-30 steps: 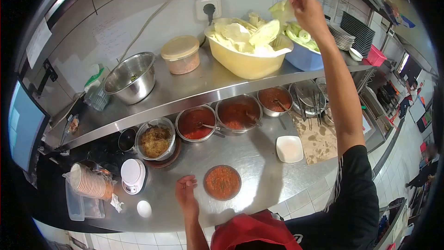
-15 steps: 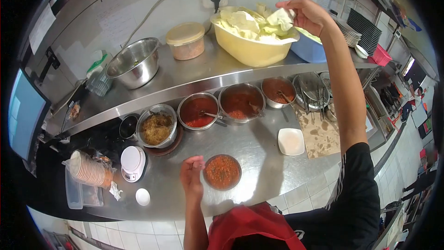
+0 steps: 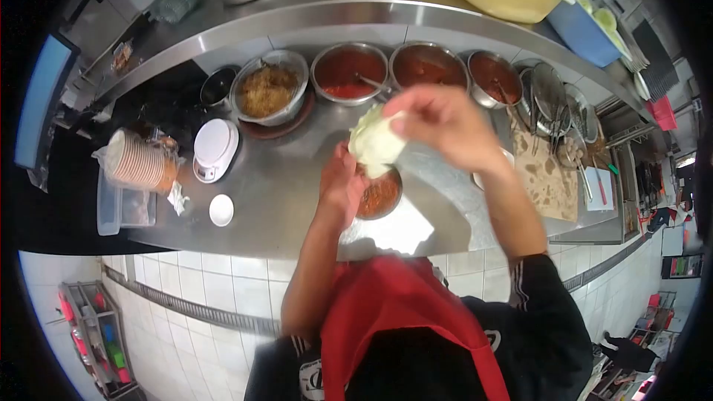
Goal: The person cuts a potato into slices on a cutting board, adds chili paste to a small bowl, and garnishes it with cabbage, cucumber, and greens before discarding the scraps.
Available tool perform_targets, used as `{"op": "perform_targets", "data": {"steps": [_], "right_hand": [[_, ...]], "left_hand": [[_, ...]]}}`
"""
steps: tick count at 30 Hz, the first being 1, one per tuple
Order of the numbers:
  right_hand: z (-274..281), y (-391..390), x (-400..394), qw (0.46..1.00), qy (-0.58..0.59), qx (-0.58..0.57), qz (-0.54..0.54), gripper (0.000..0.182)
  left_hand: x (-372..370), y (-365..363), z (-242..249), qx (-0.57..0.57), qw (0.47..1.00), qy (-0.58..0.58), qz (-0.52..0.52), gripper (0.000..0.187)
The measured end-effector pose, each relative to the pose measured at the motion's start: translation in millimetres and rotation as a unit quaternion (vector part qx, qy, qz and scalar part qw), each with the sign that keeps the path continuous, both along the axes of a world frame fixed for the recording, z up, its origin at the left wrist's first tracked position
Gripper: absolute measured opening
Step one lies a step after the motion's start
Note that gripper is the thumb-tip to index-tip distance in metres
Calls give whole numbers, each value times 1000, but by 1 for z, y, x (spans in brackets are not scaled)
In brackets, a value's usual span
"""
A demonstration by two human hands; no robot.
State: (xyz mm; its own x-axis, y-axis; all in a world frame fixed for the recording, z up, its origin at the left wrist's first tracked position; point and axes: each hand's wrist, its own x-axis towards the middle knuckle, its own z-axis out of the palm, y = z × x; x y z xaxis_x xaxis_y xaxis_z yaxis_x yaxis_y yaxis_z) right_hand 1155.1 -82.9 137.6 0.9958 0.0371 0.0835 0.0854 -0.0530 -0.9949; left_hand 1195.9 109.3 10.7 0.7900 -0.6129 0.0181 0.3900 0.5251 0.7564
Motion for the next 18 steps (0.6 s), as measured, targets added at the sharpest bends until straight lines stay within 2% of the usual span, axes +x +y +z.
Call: {"op": "perform_targets", "data": {"steps": [2, 4, 5, 7, 8, 9, 10, 11, 13, 14, 16, 17, 18], "right_hand": [[-69, 14, 7, 997, 53, -50, -39, 16], [-130, 24, 11, 987, 97, -94, -90, 19], [-155, 29, 12, 987, 96, -92, -89, 19], [-192, 38, 7, 974, 61, -163, -144, 20], [-205, 37, 1, 974, 63, -160, -145, 20], [-209, 34, -6, 950, 15, -272, -153, 20], [-211, 28, -12, 910, -33, -382, -160, 19], [-213, 19, -18, 909, -33, -383, -163, 19], [-183, 4, -35, 924, 45, -286, -249, 18], [-166, -6, -44, 922, 50, -286, -256, 18], [-122, -34, -54, 924, -40, -214, -314, 18], [-94, -50, -58, 911, -52, -227, -339, 18], [-66, -65, -64, 881, -132, -255, -375, 19]], "left_hand": [[9, -2, -9, 24, 998, 25, 44, 56], [31, 1, -56, 132, 987, -42, 87, 44], [41, 3, -72, 134, 986, -42, 87, 44], [59, 7, -94, 325, 909, -254, 66, 43], [64, 11, -102, 327, 908, -254, 63, 43], [69, 15, -107, 450, 797, -399, 51, 46], [74, 17, -112, 549, 648, -527, 37, 49], [79, 16, -117, 547, 648, -529, 36, 49], [81, 15, -131, 570, 589, -563, 104, 57], [79, 17, -142, 565, 591, -567, 98, 57], [82, 8, -152, 508, 593, -609, 140, 61], [82, 2, -150, 533, 589, -595, 125, 64], [78, -1, -147, 556, 583, -582, 111, 67]]}}
